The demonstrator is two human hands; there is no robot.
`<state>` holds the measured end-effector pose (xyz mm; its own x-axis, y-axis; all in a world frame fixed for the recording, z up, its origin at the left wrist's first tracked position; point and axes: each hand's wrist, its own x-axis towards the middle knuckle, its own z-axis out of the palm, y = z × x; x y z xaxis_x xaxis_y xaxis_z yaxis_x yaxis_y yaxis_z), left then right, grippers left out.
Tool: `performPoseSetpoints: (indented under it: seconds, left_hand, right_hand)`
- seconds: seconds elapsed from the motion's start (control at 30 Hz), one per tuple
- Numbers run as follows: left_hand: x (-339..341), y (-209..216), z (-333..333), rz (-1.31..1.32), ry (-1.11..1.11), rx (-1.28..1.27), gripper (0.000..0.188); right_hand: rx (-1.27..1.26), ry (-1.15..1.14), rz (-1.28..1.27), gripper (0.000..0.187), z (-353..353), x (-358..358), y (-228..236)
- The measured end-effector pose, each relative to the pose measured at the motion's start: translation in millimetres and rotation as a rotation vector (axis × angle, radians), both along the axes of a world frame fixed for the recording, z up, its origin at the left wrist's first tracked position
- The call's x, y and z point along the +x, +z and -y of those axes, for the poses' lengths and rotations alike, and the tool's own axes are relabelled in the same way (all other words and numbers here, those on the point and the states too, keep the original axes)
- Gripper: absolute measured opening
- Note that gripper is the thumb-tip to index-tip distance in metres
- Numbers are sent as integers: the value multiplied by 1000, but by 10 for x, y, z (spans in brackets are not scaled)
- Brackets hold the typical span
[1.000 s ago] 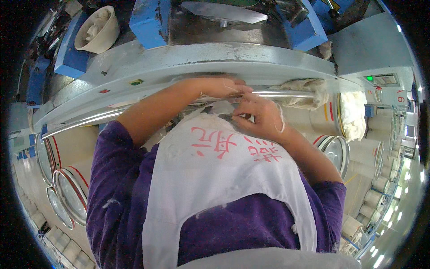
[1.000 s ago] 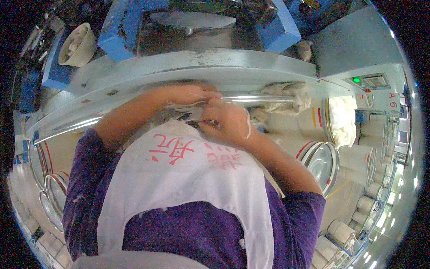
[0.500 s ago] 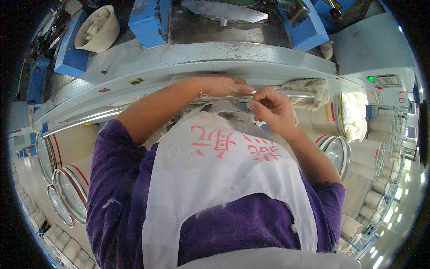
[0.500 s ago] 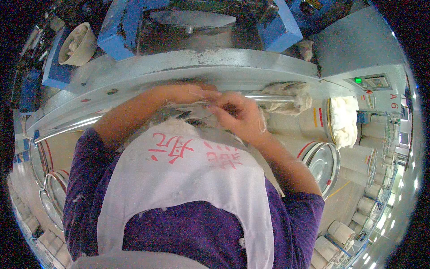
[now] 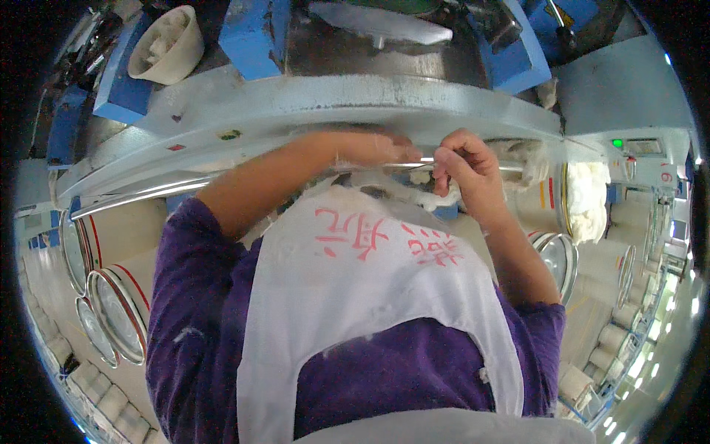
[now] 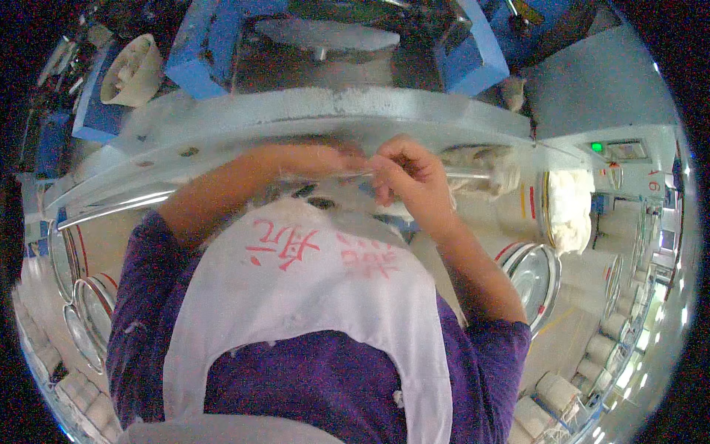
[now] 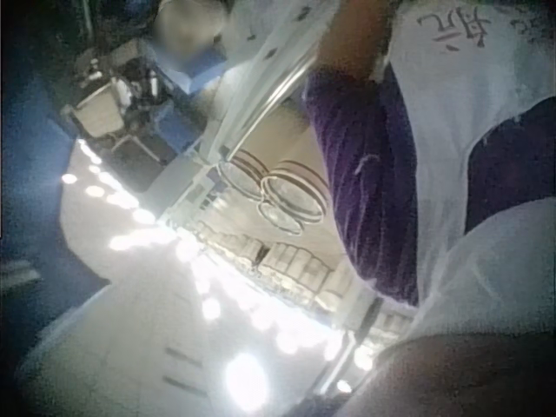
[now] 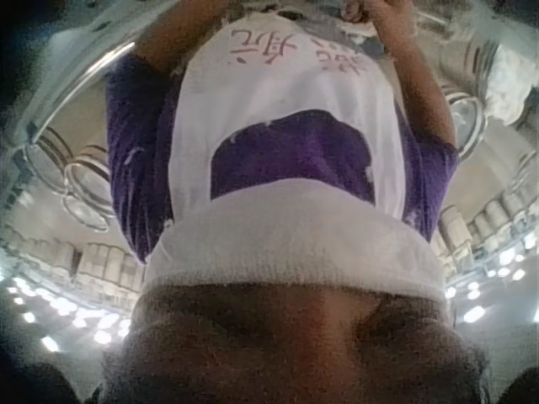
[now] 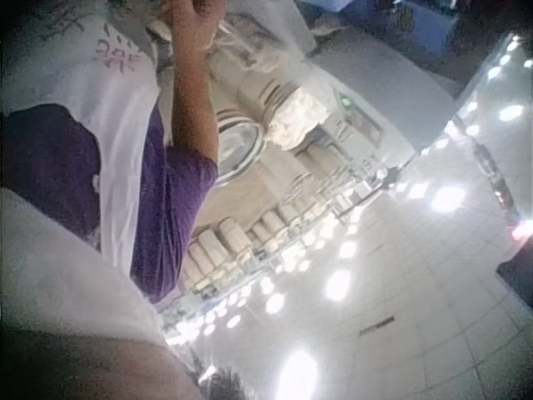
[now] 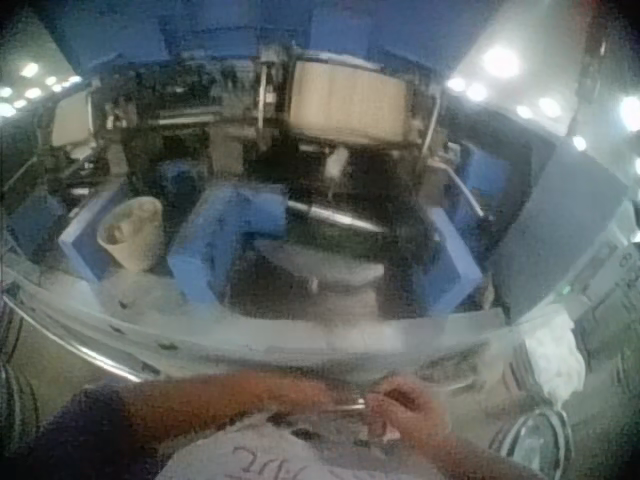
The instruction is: The person handles white textile fibers in a factory setting, pulling strands from large cylindrical containers and feeding them into a machine. They move between containers, adjust fiber strands, and place metal lids on containers. The person also cleans the machine with a cloth and continues feeding fibers into the machine.
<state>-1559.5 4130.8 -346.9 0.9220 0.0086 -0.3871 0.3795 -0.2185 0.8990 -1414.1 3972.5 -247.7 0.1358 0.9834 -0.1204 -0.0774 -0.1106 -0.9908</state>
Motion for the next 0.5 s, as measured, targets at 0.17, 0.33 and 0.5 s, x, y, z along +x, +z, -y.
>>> performPoseSetpoints:
  seconds: [0.17,0.33,0.5]
  left_hand:
    - [-100,354,135,241,68,134,52]
    - [37,1096,40,491,631,-382,38]
    - [56,1637,-269,819,973,-564,24]
  right_hand:
    - [221,-314,26,8,-320,153,275]
    - [722,-441,551,9,-761,122,563]
    - [983,-362,824,17,-1221,-35,619]
